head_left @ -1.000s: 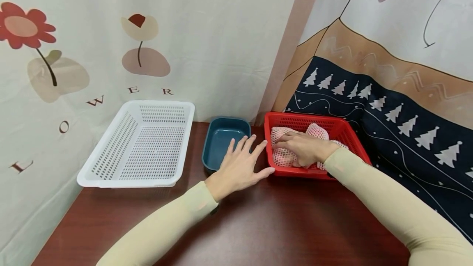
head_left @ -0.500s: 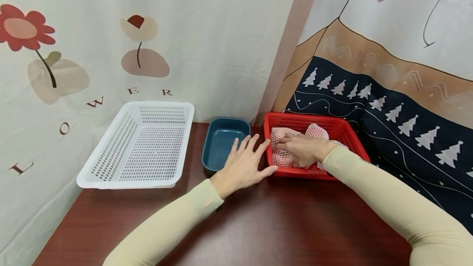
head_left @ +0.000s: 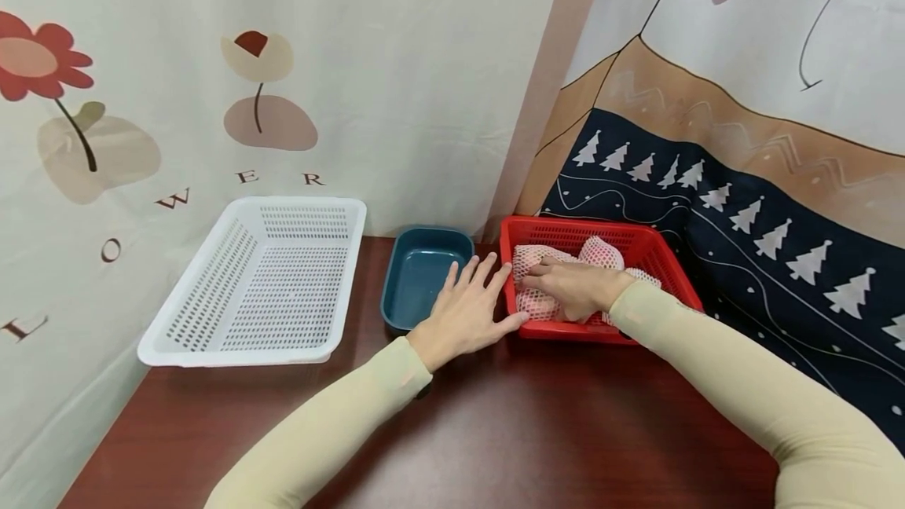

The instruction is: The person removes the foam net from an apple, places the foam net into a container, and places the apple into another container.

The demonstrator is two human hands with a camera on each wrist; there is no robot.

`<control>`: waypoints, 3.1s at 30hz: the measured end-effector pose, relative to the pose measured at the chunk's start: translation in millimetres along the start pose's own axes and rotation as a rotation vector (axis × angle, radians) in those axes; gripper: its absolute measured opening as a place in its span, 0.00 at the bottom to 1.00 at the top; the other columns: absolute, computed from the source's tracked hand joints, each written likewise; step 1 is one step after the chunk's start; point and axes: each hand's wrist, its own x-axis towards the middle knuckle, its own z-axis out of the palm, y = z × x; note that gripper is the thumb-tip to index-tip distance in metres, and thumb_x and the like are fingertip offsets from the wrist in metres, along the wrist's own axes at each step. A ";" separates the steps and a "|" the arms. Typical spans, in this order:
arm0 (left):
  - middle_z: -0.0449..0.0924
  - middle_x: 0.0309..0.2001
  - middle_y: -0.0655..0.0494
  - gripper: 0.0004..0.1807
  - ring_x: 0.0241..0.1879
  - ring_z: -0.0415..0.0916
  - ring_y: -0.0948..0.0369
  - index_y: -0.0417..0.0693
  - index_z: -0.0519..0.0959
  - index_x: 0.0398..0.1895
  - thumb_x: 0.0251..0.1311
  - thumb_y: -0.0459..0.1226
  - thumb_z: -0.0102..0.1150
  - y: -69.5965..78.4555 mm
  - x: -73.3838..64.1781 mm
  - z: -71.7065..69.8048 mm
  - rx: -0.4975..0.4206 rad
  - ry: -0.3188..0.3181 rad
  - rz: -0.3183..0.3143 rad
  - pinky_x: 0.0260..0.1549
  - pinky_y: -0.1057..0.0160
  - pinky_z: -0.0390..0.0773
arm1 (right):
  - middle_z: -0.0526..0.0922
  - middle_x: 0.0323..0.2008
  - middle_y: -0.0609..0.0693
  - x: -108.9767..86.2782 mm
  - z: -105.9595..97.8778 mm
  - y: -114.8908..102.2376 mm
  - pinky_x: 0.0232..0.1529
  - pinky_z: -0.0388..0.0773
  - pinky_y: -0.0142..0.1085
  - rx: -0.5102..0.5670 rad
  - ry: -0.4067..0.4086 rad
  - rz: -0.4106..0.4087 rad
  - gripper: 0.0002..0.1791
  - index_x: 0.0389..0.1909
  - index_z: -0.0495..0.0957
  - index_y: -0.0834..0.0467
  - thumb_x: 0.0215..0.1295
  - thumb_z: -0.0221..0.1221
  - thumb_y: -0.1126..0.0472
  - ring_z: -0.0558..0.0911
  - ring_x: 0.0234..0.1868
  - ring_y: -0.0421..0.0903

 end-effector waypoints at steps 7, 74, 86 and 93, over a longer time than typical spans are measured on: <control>0.50 0.98 0.52 0.56 0.96 0.52 0.41 0.57 0.56 0.98 0.78 0.77 0.45 -6.2 5.8 4.6 0.009 -0.023 0.021 0.94 0.30 0.53 | 0.78 0.84 0.62 4.1 -0.6 -1.2 0.84 0.76 0.66 -0.027 0.001 -0.004 0.50 0.87 0.74 0.54 0.65 0.84 0.60 0.74 0.86 0.66; 0.44 0.99 0.52 0.56 0.97 0.48 0.42 0.52 0.48 0.99 0.82 0.76 0.38 -0.9 1.1 12.9 0.021 -0.050 0.042 0.95 0.34 0.50 | 0.69 0.89 0.67 13.7 0.8 -6.5 0.75 0.85 0.62 -0.022 -0.093 0.083 0.53 0.90 0.67 0.58 0.65 0.79 0.68 0.68 0.90 0.70; 0.43 0.99 0.53 0.56 0.98 0.44 0.43 0.52 0.48 0.99 0.83 0.75 0.37 2.5 2.1 15.6 0.026 -0.058 0.044 0.96 0.33 0.47 | 0.72 0.87 0.66 6.7 1.7 -5.0 0.77 0.83 0.64 -0.013 -0.058 0.068 0.53 0.88 0.70 0.56 0.61 0.81 0.67 0.70 0.89 0.71; 0.43 0.99 0.53 0.56 0.98 0.45 0.43 0.52 0.48 0.99 0.83 0.76 0.37 0.5 2.8 15.2 0.032 -0.051 0.039 0.96 0.34 0.48 | 0.77 0.82 0.66 6.7 -1.2 -3.3 0.75 0.86 0.62 -0.008 0.007 0.018 0.48 0.81 0.74 0.55 0.61 0.84 0.65 0.76 0.84 0.69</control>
